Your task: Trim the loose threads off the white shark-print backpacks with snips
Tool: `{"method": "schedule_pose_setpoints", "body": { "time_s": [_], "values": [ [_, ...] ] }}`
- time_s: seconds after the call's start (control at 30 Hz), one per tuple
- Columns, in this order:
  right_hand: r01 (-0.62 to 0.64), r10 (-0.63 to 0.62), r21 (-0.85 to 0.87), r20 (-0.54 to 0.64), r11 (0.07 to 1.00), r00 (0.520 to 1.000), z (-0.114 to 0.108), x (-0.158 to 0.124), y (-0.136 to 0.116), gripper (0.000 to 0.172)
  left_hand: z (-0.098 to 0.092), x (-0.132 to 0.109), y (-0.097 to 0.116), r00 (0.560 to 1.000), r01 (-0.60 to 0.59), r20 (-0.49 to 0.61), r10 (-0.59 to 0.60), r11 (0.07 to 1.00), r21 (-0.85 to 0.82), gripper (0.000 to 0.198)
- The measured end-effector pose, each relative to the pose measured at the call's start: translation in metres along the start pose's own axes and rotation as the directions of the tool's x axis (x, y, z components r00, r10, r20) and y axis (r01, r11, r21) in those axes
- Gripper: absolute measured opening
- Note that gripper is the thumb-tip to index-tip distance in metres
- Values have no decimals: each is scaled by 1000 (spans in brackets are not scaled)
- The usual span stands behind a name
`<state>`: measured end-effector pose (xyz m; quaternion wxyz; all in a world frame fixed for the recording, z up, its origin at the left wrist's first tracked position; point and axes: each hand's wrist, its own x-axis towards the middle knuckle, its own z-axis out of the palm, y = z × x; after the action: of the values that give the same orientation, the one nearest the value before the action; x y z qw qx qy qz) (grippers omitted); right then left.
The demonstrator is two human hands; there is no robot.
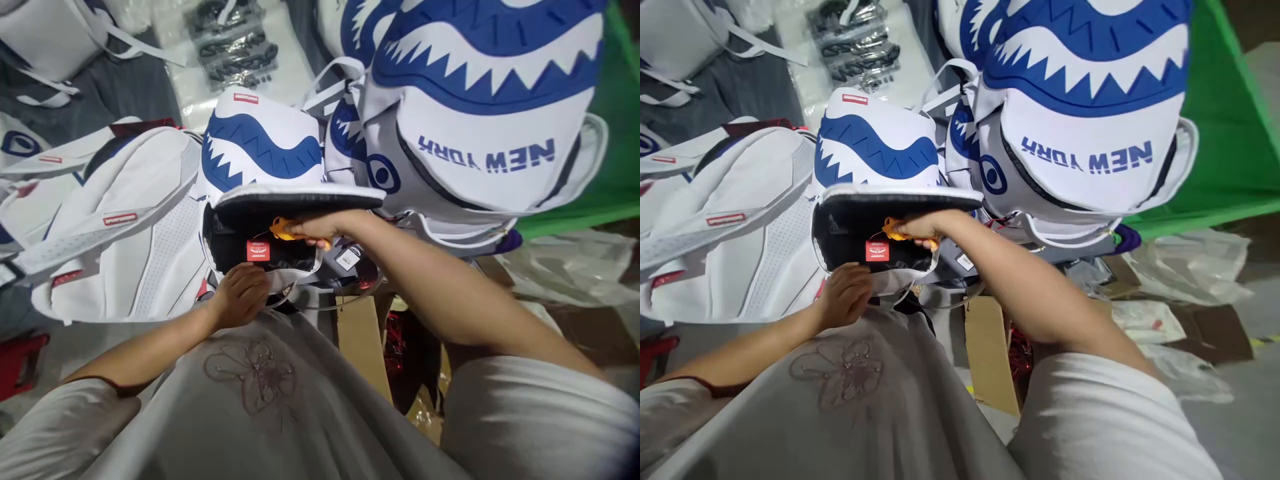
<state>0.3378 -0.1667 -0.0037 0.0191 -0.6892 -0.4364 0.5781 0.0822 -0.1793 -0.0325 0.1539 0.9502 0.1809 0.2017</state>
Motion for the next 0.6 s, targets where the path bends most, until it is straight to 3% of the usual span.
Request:
{"method": "schedule_pose_setpoints", "body": {
  "time_s": [0.03,0.1,0.13,0.17,0.2,0.23,0.33,0.43,0.5,0.6],
  "values": [
    [-50,55,-42,104,998,993,-12,-4,-5,44,12,-8,6,961,176,203,-190,981,87,21],
    [-130,154,-122,205,984,967,-30,-11,-12,47,29,-12,9,724,427,455,-519,855,296,36],
    [-150,178,-144,206,978,962,-35,-14,-14,46,33,-10,7,622,481,507,-597,802,354,40],
    [-164,194,-157,204,974,960,-39,-17,-15,43,34,-7,4,549,516,546,-632,771,373,42],
    [-168,200,-162,207,972,958,-41,-19,-16,39,34,-5,0,477,558,583,-658,739,377,44],
    [-169,203,-164,217,972,955,-42,-21,-15,36,32,-4,-5,434,607,597,-675,708,360,46],
    [-174,227,-215,255,961,940,-42,-24,-13,33,31,-7,-15,431,714,582,-689,655,247,57],
    [-149,225,-251,308,956,924,-41,-25,-11,36,42,-15,-18,515,695,549,-658,696,182,42],
    [-84,169,-247,349,965,922,-40,-24,-9,38,52,-20,-18,533,694,521,-666,697,181,39],
    [24,93,-273,408,962,908,-39,-22,1,39,60,-29,-16,610,699,372,-699,697,163,45]
  ]
}}
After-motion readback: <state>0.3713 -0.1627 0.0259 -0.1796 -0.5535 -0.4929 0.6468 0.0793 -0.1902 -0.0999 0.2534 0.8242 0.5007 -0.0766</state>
